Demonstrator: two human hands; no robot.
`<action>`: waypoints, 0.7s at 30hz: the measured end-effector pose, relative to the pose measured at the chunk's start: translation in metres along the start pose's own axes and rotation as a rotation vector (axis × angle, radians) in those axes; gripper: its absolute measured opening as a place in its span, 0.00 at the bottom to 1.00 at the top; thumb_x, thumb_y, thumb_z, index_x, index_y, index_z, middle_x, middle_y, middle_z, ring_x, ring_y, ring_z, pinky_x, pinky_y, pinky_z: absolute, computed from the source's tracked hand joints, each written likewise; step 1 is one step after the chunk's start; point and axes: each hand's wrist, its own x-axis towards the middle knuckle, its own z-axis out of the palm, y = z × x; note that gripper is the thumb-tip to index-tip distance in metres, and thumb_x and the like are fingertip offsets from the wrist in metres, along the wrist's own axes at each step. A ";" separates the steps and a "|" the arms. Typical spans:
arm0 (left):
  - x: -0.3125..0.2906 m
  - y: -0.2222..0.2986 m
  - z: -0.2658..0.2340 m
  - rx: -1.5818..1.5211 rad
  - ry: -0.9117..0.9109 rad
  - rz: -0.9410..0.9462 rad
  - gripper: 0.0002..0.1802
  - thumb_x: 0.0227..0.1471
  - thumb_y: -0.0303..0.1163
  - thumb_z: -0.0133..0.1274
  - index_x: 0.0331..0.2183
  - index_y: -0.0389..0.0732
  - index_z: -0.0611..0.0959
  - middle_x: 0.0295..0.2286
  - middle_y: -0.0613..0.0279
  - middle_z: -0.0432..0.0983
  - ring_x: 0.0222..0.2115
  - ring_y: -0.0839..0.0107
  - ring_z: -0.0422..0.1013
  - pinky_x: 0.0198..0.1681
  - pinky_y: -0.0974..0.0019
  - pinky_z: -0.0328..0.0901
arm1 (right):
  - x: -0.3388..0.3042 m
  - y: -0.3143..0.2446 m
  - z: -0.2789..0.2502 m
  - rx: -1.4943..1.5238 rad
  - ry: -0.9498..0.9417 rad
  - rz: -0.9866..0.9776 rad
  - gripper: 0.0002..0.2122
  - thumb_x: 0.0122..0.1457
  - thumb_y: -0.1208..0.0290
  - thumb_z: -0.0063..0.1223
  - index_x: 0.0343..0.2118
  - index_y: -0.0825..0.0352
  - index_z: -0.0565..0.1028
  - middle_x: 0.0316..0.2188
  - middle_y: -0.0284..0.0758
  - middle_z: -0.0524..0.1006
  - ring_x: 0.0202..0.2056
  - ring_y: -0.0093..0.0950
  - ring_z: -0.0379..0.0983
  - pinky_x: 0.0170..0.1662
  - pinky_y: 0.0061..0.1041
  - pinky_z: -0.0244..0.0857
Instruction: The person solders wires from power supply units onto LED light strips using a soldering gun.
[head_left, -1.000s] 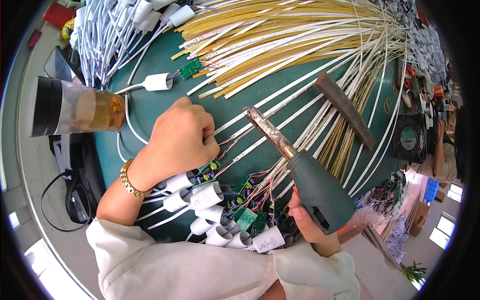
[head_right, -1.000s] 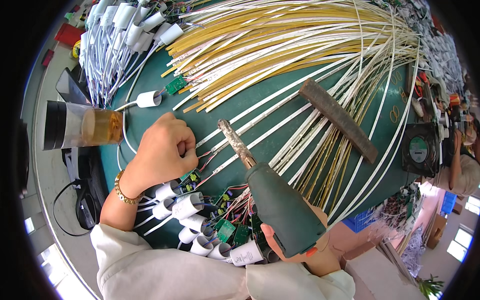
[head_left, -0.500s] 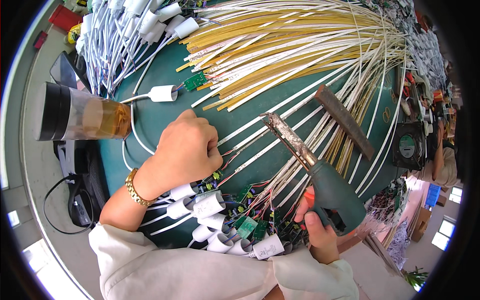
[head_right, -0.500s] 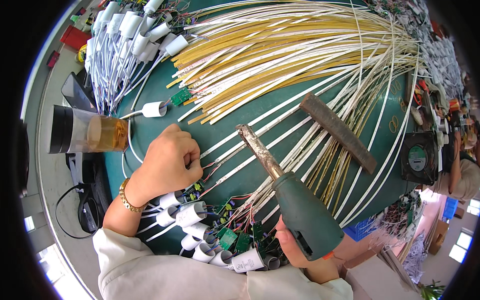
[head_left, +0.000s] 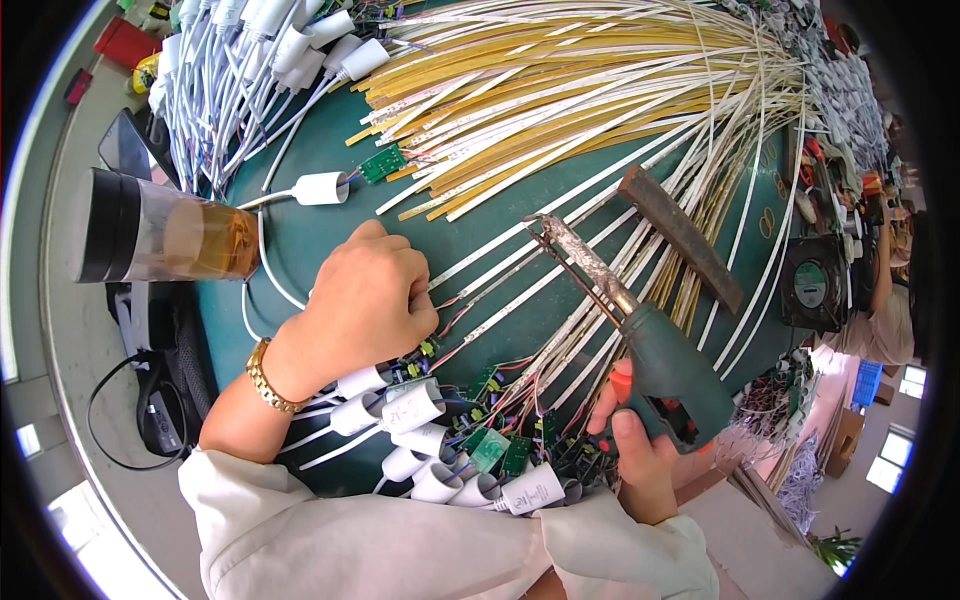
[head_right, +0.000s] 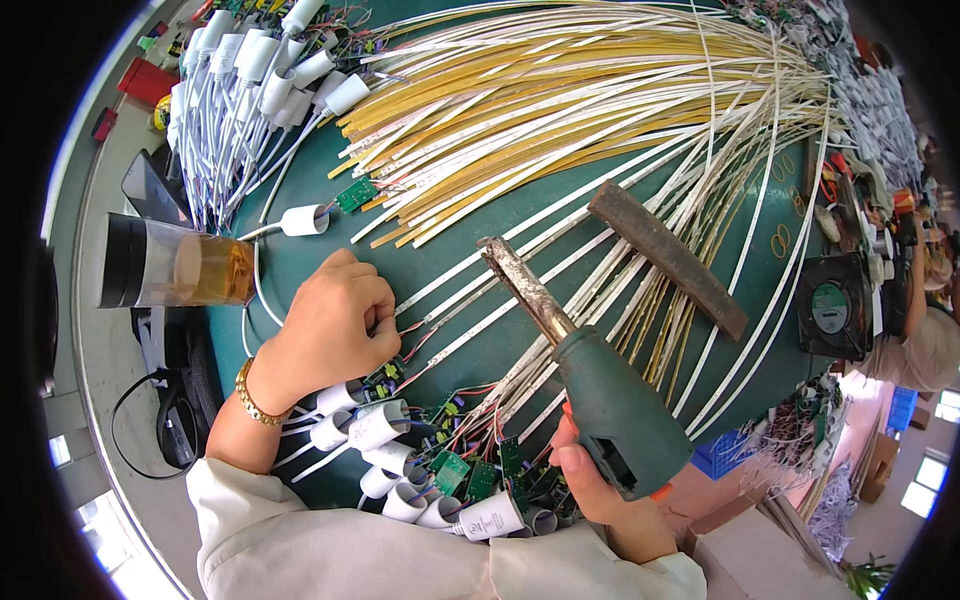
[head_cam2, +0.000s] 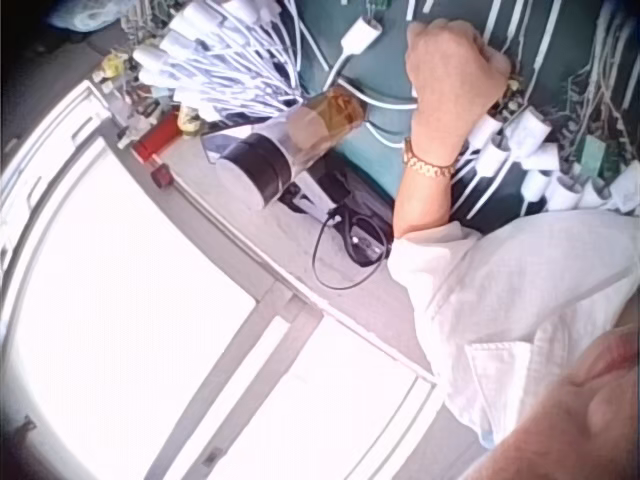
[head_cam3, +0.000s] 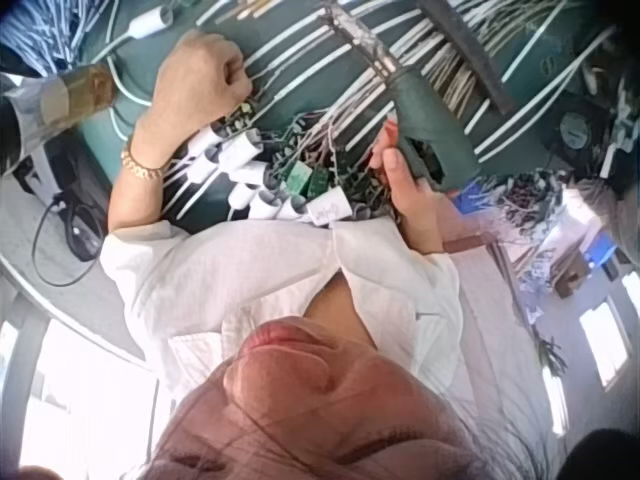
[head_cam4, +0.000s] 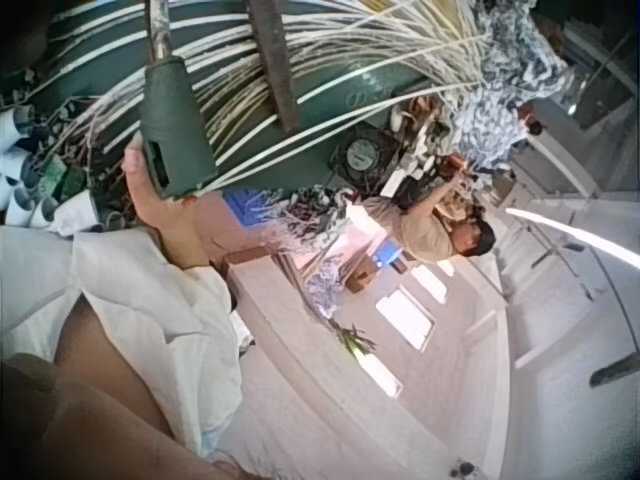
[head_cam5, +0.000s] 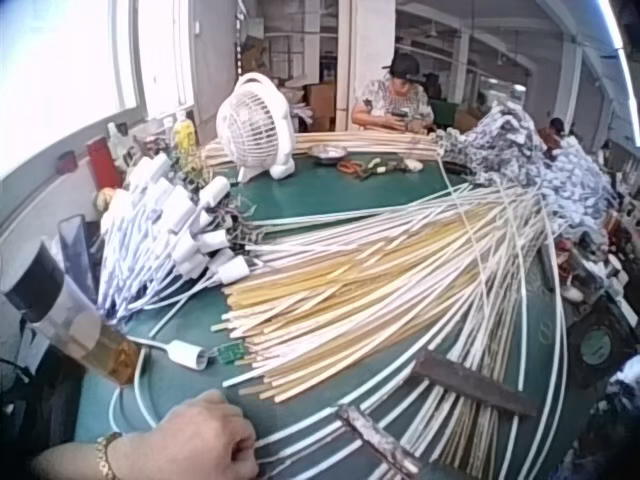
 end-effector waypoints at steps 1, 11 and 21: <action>0.000 -0.001 0.000 0.006 0.011 0.011 0.06 0.29 0.21 0.55 0.13 0.39 0.73 0.15 0.61 0.66 0.24 0.60 0.63 0.26 0.61 0.60 | 0.000 0.000 0.000 -0.002 -0.005 -0.005 0.22 0.58 0.65 0.52 0.50 0.74 0.66 0.21 0.37 0.73 0.20 0.23 0.68 0.24 0.20 0.62; -0.003 -0.002 -0.002 0.005 0.032 0.077 0.05 0.32 0.21 0.55 0.16 0.39 0.75 0.15 0.61 0.68 0.23 0.60 0.64 0.26 0.61 0.61 | -0.002 0.009 -0.006 0.076 -0.034 -0.032 0.17 0.55 0.76 0.53 0.47 0.73 0.67 0.26 0.35 0.73 0.24 0.21 0.70 0.27 0.20 0.67; -0.004 0.019 0.010 0.060 0.164 0.106 0.13 0.38 0.15 0.51 0.31 0.35 0.79 0.27 0.54 0.74 0.23 0.60 0.73 0.26 0.63 0.69 | -0.006 0.005 -0.010 0.133 0.054 -0.070 0.14 0.55 0.77 0.53 0.44 0.74 0.69 0.27 0.36 0.73 0.23 0.21 0.70 0.26 0.21 0.67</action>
